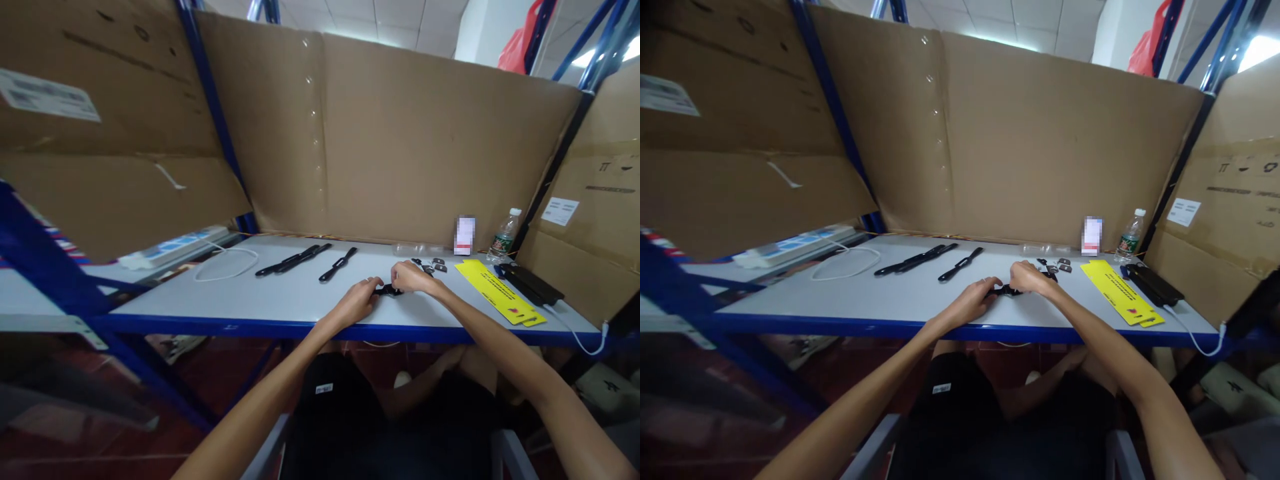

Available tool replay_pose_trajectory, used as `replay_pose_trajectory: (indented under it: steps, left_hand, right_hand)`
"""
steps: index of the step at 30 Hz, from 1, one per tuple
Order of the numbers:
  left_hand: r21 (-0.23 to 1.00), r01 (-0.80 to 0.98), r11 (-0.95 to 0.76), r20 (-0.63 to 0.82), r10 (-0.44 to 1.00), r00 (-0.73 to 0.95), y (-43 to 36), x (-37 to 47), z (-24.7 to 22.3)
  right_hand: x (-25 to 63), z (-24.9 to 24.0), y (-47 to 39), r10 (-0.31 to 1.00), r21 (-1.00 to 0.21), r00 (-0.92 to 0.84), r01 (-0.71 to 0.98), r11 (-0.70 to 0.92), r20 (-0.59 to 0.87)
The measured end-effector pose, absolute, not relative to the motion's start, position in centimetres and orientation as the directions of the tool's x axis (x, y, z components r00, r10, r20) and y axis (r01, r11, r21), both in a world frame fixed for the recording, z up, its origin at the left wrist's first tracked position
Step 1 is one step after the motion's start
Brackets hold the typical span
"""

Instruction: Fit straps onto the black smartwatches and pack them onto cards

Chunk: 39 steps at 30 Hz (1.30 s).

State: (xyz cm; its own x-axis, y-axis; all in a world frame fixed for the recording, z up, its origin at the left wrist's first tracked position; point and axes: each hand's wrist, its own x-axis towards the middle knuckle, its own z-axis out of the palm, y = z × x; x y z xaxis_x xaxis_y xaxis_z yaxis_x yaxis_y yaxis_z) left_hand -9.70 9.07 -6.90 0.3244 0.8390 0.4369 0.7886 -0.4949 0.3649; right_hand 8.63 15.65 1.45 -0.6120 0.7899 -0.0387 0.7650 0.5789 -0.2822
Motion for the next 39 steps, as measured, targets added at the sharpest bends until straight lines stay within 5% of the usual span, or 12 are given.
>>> replay_pose_trajectory:
  steps: [6,12,19,29,39]
  left_hand:
    - [0.367,0.79,-0.49,0.433,0.842,0.321,9.1,-9.6,-6.8]
    - [0.387,0.783,-0.488,0.441,0.843,0.307,8.9,-9.4,-6.5]
    - [0.367,0.795,-0.483,0.435,0.844,0.313,8.7,-9.3,-6.3]
    - [0.377,0.8,-0.467,0.419,0.856,0.303,8.9,-9.5,-6.6]
    - [0.4,0.791,-0.462,0.427,0.858,0.285,8.9,-9.3,-6.5]
  right_hand:
    - [10.0,0.6,16.1,0.777,-0.387,-0.629,0.719,0.577,-0.009]
    - [10.9,-0.2,14.9,0.67,-0.136,-0.726,0.656,0.742,0.156]
    - [9.4,0.5,12.9,0.583,0.23,-0.811,0.576,0.785,0.039]
    - [10.7,0.6,15.8,0.563,-0.2,-0.824,0.542,0.816,0.066]
    - [11.0,1.0,14.6,0.427,0.152,-0.9,0.435,0.888,0.083]
